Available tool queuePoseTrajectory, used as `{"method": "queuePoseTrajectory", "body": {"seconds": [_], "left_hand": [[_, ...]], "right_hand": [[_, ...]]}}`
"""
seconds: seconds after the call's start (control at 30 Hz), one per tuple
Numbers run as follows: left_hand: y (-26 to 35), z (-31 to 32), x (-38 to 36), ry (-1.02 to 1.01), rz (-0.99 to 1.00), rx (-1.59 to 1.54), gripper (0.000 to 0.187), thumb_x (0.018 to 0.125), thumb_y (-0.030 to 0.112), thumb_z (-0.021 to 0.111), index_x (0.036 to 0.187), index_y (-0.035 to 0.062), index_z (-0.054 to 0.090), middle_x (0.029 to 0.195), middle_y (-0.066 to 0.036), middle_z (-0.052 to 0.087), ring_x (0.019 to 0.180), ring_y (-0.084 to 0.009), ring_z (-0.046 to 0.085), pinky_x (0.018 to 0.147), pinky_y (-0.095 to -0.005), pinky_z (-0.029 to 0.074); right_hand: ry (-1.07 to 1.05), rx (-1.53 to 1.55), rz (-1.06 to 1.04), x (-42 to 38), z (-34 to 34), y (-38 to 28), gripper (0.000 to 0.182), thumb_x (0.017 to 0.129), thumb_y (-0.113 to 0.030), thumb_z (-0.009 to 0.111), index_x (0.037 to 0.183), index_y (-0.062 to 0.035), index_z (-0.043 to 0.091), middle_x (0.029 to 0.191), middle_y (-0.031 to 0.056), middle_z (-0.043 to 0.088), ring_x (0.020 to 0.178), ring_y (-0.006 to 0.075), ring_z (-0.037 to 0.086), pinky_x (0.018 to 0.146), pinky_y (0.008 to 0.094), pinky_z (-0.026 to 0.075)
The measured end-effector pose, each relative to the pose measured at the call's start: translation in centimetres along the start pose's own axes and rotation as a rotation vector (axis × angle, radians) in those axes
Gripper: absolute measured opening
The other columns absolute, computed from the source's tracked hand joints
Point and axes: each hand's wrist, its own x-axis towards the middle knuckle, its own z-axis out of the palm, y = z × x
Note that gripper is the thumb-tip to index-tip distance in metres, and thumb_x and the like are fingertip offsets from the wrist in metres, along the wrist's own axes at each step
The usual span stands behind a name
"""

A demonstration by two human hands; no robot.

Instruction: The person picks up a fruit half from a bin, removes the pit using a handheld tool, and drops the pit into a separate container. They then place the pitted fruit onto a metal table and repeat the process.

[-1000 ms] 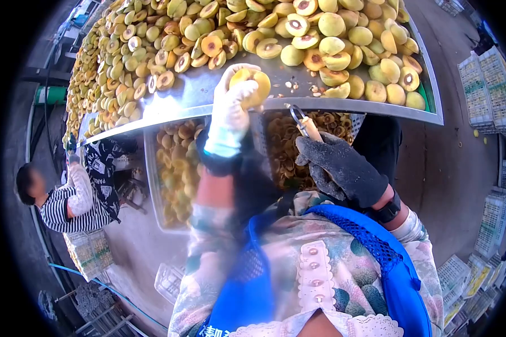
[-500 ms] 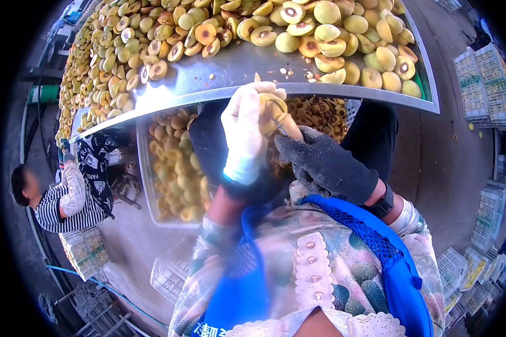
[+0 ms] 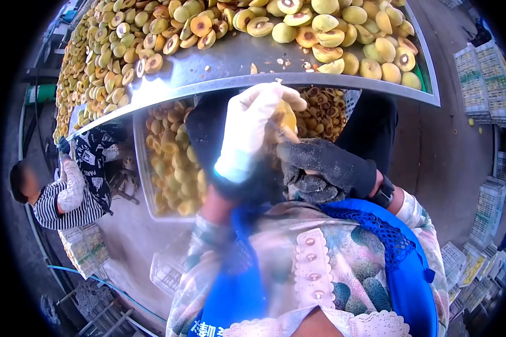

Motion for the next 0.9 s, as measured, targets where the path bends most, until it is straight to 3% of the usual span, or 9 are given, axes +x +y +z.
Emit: {"method": "queuePoseTrajectory", "body": {"seconds": [0.2, 0.3, 0.4, 0.5, 0.6, 0.67, 0.73, 0.77, 0.9], "left_hand": [[-1.8, -0.2, 0.6, -0.009, 0.073, -0.345, 0.037, 0.095, 0.033, 0.056, 0.09, -0.0033, 0.064, 0.088, -0.014, 0.067, 0.061, -0.0173, 0.061, 0.058, -0.0273, 0.05], [-4.0, -2.8, 1.7, 0.483, 0.143, -0.392, 0.035, 0.099, 0.035, 0.046, 0.101, 0.0019, 0.056, 0.089, -0.011, 0.065, 0.067, -0.0197, 0.062, 0.061, -0.0269, 0.05], [-1.4, -7.8, -0.8, 0.427, 0.157, -0.41, 0.033, 0.098, 0.032, 0.046, 0.104, 0.0014, 0.059, 0.092, -0.01, 0.066, 0.071, -0.0186, 0.063, 0.064, -0.0259, 0.05], [-0.8, -13.7, -3.4, 0.618, 0.006, 0.381, 0.034, 0.093, 0.025, 0.058, 0.113, -0.0022, 0.06, 0.101, -0.012, 0.068, 0.091, -0.0196, 0.064, 0.079, -0.0278, 0.052], [-2.0, -20.4, -3.6, 0.792, 0.261, 1.77, 0.049, 0.083, 0.031, 0.068, 0.123, 0.0044, 0.058, 0.124, -0.021, 0.056, 0.107, -0.0363, 0.058, 0.09, -0.0423, 0.049], [1.6, -21.2, -0.4, 0.751, 0.277, 1.519, 0.054, 0.082, 0.034, 0.068, 0.126, 0.0069, 0.055, 0.134, -0.023, 0.047, 0.116, -0.04, 0.052, 0.095, -0.0478, 0.045], [2.3, -25.1, 4.5, 0.523, 0.501, 1.882, 0.056, 0.082, 0.034, 0.067, 0.129, 0.0072, 0.052, 0.134, -0.023, 0.047, 0.118, -0.0398, 0.051, 0.098, -0.0463, 0.043], [3.2, -25.4, 6.9, 0.476, 0.524, 1.907, 0.058, 0.083, 0.034, 0.066, 0.131, 0.0074, 0.05, 0.134, -0.023, 0.047, 0.119, -0.0397, 0.05, 0.099, -0.0455, 0.042], [3.3, -25.5, 18.5, 0.353, 0.247, 1.624, 0.064, 0.084, 0.038, 0.065, 0.138, 0.0101, 0.044, 0.138, -0.024, 0.045, 0.123, -0.0397, 0.048, 0.102, -0.0434, 0.04]], "right_hand": [[-0.34, 0.474, 0.09, 2.0, -3.2, 3.1, 0.032, 0.094, -0.039, 0.058, 0.093, -0.0076, 0.062, 0.065, -0.003, 0.052, 0.056, 0.0068, 0.05, 0.051, 0.0228, 0.042], [-0.182, 0.356, 0.162, 1.6, -3.3, 2.4, 0.031, 0.096, -0.035, 0.054, 0.088, -0.0065, 0.059, 0.059, -0.0025, 0.047, 0.047, 0.0075, 0.044, 0.044, 0.0231, 0.038], [0.011, -0.027, 0.036, 1.8, -6.4, 2.8, 0.031, 0.097, -0.034, 0.053, 0.084, -0.006, 0.057, 0.054, -0.002, 0.044, 0.04, 0.0081, 0.04, 0.038, 0.0236, 0.034], [0.378, -0.101, 0.084, 4.6, -11.8, 7.1, 0.033, 0.095, -0.037, 0.056, 0.083, -0.0071, 0.058, 0.049, -0.0026, 0.042, 0.032, 0.008, 0.034, 0.033, 0.0239, 0.025], [0.446, -0.028, 0.169, 3.0, -7.8, 3.6, 0.034, 0.094, -0.039, 0.058, 0.083, -0.0068, 0.058, 0.046, -0.0042, 0.041, 0.032, 0.0081, 0.035, 0.033, 0.0231, 0.025], [0.392, -0.016, 0.152, 3.2, -8.1, 3.2, 0.036, 0.093, -0.041, 0.059, 0.083, -0.0068, 0.057, 0.046, -0.0052, 0.041, 0.032, 0.0078, 0.035, 0.032, 0.0224, 0.025], [0.383, 0.002, 0.149, 3.5, -7.8, 2.4, 0.036, 0.092, -0.042, 0.06, 0.082, -0.0072, 0.057, 0.046, -0.005, 0.041, 0.031, 0.0075, 0.034, 0.032, 0.0218, 0.025], [0.21, 0.087, 0.101, 3.1, -8.6, 2.4, 0.023, 0.094, -0.031, 0.059, 0.091, -0.0085, 0.059, 0.067, -0.0061, 0.052, 0.046, 0.0028, 0.043, 0.039, 0.0196, 0.031], [0.375, -0.079, 0.002, 4.0, -8.4, 3.1, 0.034, 0.091, -0.041, 0.062, 0.084, -0.008, 0.058, 0.05, -0.0053, 0.044, 0.035, 0.0066, 0.037, 0.034, 0.0207, 0.028]]}}
